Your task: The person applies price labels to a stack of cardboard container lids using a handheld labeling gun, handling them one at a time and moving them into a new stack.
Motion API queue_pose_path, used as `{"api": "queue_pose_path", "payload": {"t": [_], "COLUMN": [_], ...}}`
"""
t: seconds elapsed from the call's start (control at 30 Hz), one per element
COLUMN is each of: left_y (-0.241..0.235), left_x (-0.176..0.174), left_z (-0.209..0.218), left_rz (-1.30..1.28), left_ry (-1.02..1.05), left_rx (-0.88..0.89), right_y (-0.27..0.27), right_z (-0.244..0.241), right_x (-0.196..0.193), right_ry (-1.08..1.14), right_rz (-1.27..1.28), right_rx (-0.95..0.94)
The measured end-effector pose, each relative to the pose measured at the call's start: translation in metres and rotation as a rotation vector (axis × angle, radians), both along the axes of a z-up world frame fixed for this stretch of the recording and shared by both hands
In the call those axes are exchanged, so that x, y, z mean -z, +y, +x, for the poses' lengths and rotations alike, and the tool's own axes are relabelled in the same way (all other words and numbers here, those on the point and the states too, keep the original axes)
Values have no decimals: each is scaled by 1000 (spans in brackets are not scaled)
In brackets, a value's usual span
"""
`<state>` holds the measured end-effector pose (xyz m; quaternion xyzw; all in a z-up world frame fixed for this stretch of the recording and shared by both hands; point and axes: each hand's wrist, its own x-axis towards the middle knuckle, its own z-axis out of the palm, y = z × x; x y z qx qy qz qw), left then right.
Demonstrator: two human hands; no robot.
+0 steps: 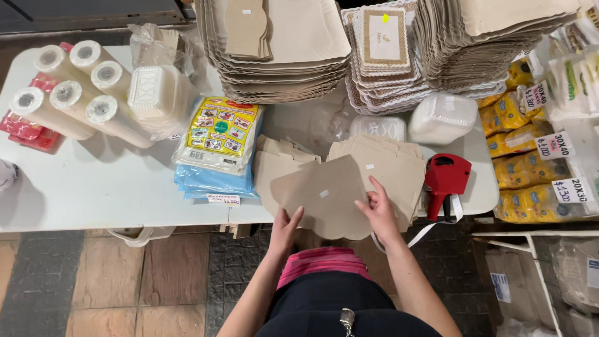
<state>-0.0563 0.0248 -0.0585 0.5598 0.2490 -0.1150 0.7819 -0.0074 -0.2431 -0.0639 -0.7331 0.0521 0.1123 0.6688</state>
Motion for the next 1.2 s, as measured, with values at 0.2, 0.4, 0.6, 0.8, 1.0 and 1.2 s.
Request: {"api": "queue_pose_path", "payload": {"t": [0.2,0.4,0.6,0.8,1.0,1.2], "left_y": [47,72,49,45,56,65], "left_x": [37,159,108,99,132,133], "left_z": [-5,-16,-15,-6,4,13], "left_rz": [565,470,1346,1414,1533,1503], "left_ry": [-96,145,-359,-266,-327,-820], "left_rx": [-76,-83,171,660,746,547], "right_y": [-62,-48,3,0,7,36], "right_z": [15,9,5,13,17,-1], "right_x": [53,55,56,52,44,46], "right_ry": [-47,-243,-248,-167,-204,-188], "right_rz": [-192,-1160,-1289,-1344,-1289,-984], "right_rx": [518,545,-145,-276,-258,-273]}}
